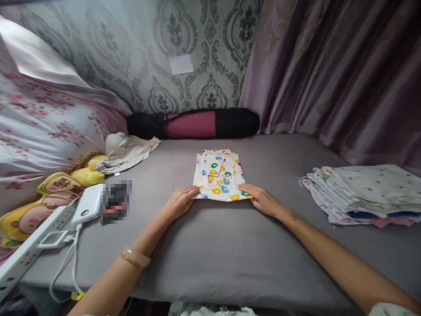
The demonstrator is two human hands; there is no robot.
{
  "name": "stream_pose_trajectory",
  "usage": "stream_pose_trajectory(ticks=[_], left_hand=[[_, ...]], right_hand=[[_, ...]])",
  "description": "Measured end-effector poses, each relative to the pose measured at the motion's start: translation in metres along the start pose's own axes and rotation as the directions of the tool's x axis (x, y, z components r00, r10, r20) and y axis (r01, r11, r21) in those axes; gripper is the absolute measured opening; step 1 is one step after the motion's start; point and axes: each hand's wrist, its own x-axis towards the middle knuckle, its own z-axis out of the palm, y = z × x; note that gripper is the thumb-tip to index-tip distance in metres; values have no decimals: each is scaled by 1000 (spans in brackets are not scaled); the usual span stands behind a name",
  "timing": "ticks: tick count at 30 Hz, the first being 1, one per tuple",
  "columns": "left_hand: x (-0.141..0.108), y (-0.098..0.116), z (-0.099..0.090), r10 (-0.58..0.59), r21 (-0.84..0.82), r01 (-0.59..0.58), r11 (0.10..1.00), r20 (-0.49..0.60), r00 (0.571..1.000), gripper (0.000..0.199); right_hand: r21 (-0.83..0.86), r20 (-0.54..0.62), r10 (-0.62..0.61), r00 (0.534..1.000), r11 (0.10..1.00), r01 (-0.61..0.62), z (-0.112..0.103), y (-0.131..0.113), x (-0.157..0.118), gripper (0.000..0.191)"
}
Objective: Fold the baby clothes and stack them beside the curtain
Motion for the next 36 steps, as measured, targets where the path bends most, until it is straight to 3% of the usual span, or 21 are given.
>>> stream_pose_trajectory(ticks=[3, 6, 11, 15, 19, 21, 24, 27, 31, 33, 36], left_hand=[[2, -4, -2, -73, -88, 76, 993, 36, 997, 46], [2, 1, -15, -56, -122, 60, 991, 33, 998, 51], [-17, 30, -51, 10, -163, -11, 987, -10, 1000, 45], [-33, 53, -64, -130, -354, 133, 926, 35, 991, 31], [-23, 57, -50, -404, -646, 292, 706, -29, 914, 25], [-8, 54, -38, -515, -738, 278, 615, -108, 850, 25], [17, 47, -20, -617, -799, 241, 550, -194, 763, 24], [40, 38, -5, -679, -795, 256, 550, -246, 692, 26], [70, 25, 7, -744, -670, 420, 612, -307, 594, 28], [83, 17, 10, -743, -580, 496, 646, -330, 582, 30], [96, 7, 15, -732, -433, 596, 676, -304, 610, 33]], right_hand=[[4, 20, 20, 1000, 1000, -20, -6, -2, 4, 70], [-12, 48, 21, 999, 1000, -21, -19, -10, 5, 71], [5, 97, 25, 995, 1000, -26, -43, -44, -18, 66], [66, 138, 96, 986, 992, -106, -57, -72, -38, 51], [223, 111, 260, 959, 934, -279, -55, -77, -28, 31], [335, 38, 364, 931, 873, -355, -47, -70, -15, 32], [438, -130, 492, 861, 808, -395, -31, -56, 9, 34], [360, -278, 570, 773, 808, -466, -21, -46, 35, 32], [173, -352, 647, 677, 755, -632, -15, -37, 70, 30], [105, -344, 674, 654, 719, -687, -11, -30, 84, 33], [13, -304, 723, 621, 655, -756, -2, -20, 96, 39]])
